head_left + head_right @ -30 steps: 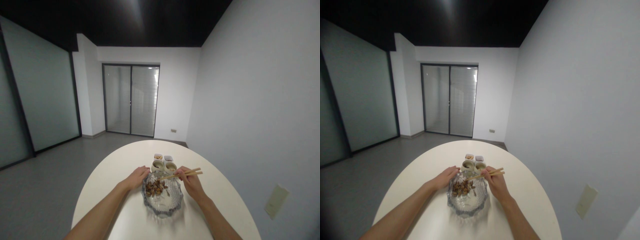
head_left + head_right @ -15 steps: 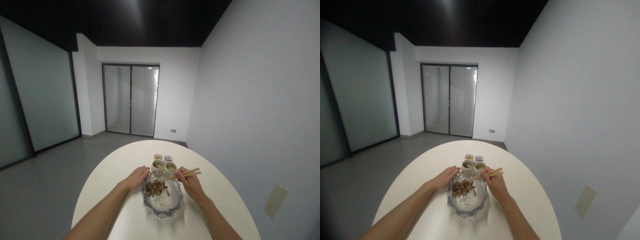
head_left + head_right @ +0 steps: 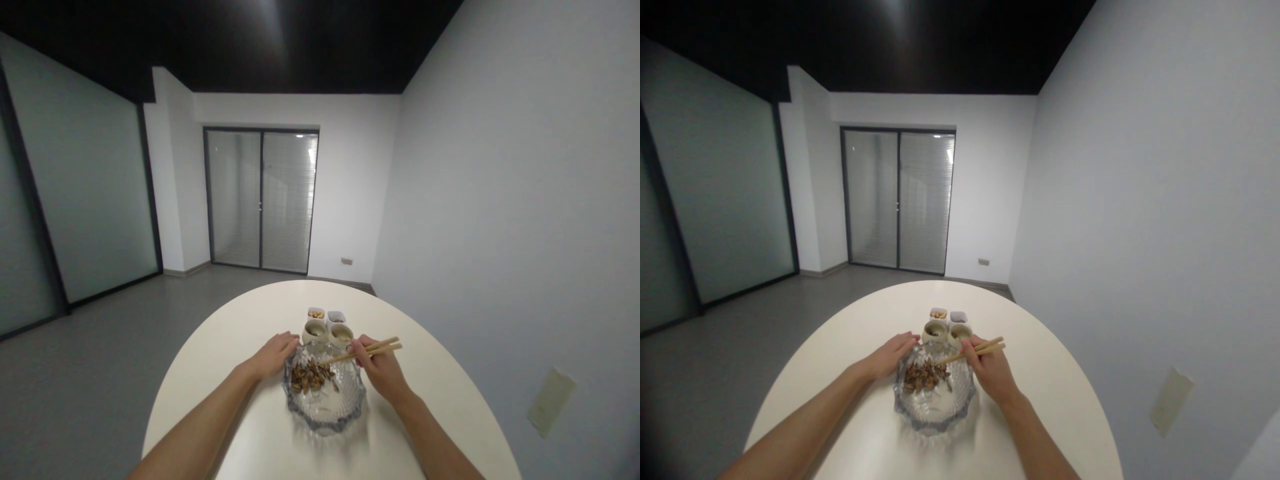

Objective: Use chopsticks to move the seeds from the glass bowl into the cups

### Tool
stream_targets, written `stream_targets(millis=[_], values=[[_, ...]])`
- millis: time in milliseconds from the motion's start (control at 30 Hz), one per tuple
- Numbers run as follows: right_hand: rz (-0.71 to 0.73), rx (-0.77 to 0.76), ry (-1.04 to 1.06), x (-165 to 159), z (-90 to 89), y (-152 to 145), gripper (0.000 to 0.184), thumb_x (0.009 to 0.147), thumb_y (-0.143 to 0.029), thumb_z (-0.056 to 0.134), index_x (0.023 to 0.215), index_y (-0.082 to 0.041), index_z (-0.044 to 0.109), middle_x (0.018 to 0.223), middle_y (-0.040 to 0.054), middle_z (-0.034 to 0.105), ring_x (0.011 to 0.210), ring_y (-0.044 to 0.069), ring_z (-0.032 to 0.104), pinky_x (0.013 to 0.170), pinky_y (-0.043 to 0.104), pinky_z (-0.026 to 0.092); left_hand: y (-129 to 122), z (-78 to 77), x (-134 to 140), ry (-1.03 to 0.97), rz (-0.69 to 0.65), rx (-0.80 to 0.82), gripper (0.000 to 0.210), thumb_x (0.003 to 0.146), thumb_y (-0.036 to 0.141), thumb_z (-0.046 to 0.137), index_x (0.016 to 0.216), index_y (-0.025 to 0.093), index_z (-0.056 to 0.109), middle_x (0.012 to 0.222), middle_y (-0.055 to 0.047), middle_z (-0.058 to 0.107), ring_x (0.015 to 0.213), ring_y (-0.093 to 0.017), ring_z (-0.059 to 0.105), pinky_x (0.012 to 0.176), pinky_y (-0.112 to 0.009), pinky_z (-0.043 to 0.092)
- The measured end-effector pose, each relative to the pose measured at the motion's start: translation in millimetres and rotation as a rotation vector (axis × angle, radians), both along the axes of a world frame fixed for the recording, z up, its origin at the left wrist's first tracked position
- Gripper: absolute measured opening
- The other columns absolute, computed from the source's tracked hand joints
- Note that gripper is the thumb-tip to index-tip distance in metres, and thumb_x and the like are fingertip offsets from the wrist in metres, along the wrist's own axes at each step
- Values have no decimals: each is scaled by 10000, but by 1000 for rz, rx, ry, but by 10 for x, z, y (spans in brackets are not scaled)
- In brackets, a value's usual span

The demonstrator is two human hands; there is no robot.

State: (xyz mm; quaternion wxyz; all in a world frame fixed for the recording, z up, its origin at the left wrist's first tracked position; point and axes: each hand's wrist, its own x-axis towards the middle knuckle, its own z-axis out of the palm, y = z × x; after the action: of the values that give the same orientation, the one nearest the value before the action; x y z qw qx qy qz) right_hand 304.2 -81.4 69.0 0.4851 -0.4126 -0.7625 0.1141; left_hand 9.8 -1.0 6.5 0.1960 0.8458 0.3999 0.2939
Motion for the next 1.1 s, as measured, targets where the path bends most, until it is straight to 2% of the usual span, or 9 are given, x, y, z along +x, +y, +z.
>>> stream_targets(millis=[200, 533, 800, 1100], values=[[-94, 12, 171, 51, -34, 43, 660, 1012, -732, 444, 696, -210, 697, 539, 11, 605, 511, 170, 575, 510, 272, 443, 1, -4, 2, 26, -1, -20, 668, 1106, 605, 203, 1239, 216, 730, 1289, -92, 744, 1205, -280, 622, 1132, -398, 424], [-289, 143, 491, 177, -79, 204, 664, 970, -770, 499, 766, -181, 727, 523, 4, 589, 490, 171, 557, 483, 278, 449, -10, 16, 12, 58, 14, -27, 668, 1106, 583, 188, 1300, 208, 705, 1360, -100, 712, 1276, -288, 592, 1166, -405, 392], [-446, 194, 464, 226, -153, 420, 713, 969, -804, 439, 780, -176, 720, 567, 19, 627, 545, 191, 600, 560, 304, 471, 0, 11, 10, 41, 0, -14, 635, 1113, 561, 201, 1283, 214, 706, 1363, -91, 715, 1276, -277, 593, 1184, -399, 377], [-370, 83, 398, 223, -314, 577, 671, 955, -803, 470, 800, -202, 725, 611, 25, 666, 596, 212, 644, 605, 318, 504, -3, 13, 5, 54, 19, -17, 609, 1113, 532, 216, 1278, 208, 705, 1332, -96, 726, 1243, -272, 606, 1157, -399, 408]])
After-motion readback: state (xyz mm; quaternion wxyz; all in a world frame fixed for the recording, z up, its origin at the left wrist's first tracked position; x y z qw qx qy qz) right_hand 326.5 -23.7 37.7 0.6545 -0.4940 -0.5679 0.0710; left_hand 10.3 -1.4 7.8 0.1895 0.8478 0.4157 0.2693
